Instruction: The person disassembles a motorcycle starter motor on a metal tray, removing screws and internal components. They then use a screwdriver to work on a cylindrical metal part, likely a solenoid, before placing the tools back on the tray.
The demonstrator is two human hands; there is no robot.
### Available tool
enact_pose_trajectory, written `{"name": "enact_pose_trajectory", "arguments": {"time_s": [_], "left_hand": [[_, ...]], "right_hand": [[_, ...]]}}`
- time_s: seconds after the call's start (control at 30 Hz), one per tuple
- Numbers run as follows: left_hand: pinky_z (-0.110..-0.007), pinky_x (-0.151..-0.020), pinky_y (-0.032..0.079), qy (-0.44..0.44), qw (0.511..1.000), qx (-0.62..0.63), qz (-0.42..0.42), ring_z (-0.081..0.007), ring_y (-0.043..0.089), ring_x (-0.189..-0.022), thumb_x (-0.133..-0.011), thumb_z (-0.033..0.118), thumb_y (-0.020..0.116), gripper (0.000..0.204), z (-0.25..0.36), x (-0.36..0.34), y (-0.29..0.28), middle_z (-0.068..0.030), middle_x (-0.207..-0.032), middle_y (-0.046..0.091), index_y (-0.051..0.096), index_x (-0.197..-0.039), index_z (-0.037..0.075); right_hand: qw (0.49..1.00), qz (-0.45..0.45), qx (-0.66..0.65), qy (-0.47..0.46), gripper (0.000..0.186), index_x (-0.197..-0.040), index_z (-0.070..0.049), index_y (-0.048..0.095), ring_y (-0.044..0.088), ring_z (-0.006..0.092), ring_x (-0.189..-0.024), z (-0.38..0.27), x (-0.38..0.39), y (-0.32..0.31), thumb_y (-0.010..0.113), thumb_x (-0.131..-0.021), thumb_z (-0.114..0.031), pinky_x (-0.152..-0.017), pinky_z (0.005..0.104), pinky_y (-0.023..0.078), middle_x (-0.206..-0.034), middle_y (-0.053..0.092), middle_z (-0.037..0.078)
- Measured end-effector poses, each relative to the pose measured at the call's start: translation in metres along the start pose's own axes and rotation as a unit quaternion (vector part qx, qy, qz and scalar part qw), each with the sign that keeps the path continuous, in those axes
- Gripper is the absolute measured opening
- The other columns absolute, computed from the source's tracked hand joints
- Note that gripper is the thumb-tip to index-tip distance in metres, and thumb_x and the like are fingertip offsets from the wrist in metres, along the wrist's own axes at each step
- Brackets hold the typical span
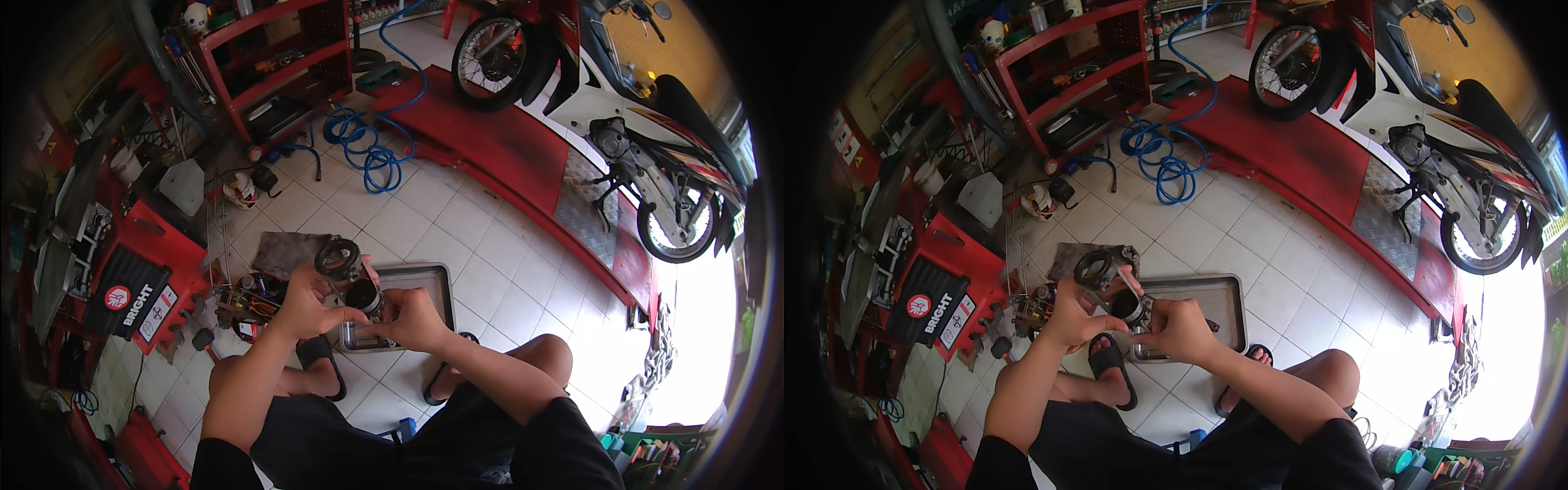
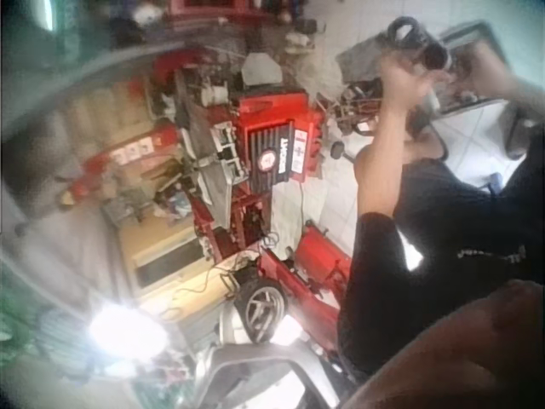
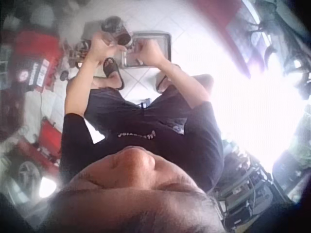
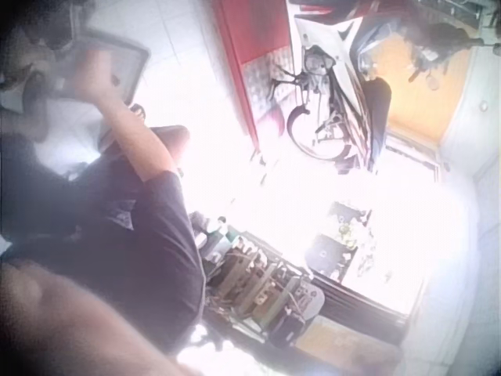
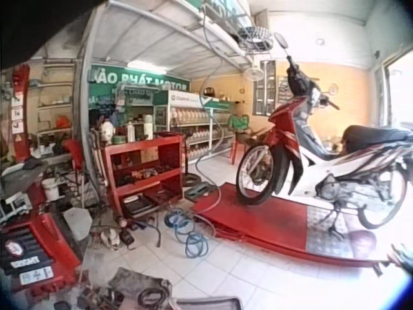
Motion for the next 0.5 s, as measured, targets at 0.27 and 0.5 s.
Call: {"name": "enact_pose_trajectory", "arguments": {"time_s": [0.27, 0.5], "left_hand": [[-0.035, -0.091, 0.056, 0.082, 0.972, -0.216, -0.036, -0.0258, 0.073, -0.103, -0.058, 0.013, 0.095, 0.067, 0.041, 0.008, 0.021, -0.0118, -0.112, 0.074, 0.067, -0.118, 0.004], [-0.035, -0.092, 0.056, 0.077, 0.978, -0.191, -0.043, -0.0260, 0.073, -0.102, -0.059, 0.012, 0.094, 0.065, 0.047, 0.007, 0.023, -0.0114, -0.111, 0.074, 0.068, -0.117, 0.004]], "right_hand": [[0.973, -0.027, -0.031, -0.227, 0.024, -0.089, 0.003, 0.063, 0.065, 0.0367, -0.082, -0.028, 0.011, -0.005, 0.079, -0.076, -0.008, -0.071, 0.0404, 0.052, -0.085, 0.066, 0.018], [0.986, 0.011, -0.021, -0.165, 0.023, -0.089, 0.001, 0.065, 0.067, 0.0339, -0.076, -0.015, 0.010, -0.007, 0.080, -0.074, -0.007, -0.069, 0.0390, 0.053, -0.083, 0.067, 0.017]]}}
Point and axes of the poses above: each hand's wrist, its own x-axis away from the middle knuckle, its own y-axis out of the palm, z = x × y, the point moved 10 cm from there along -x, towards the middle knuckle
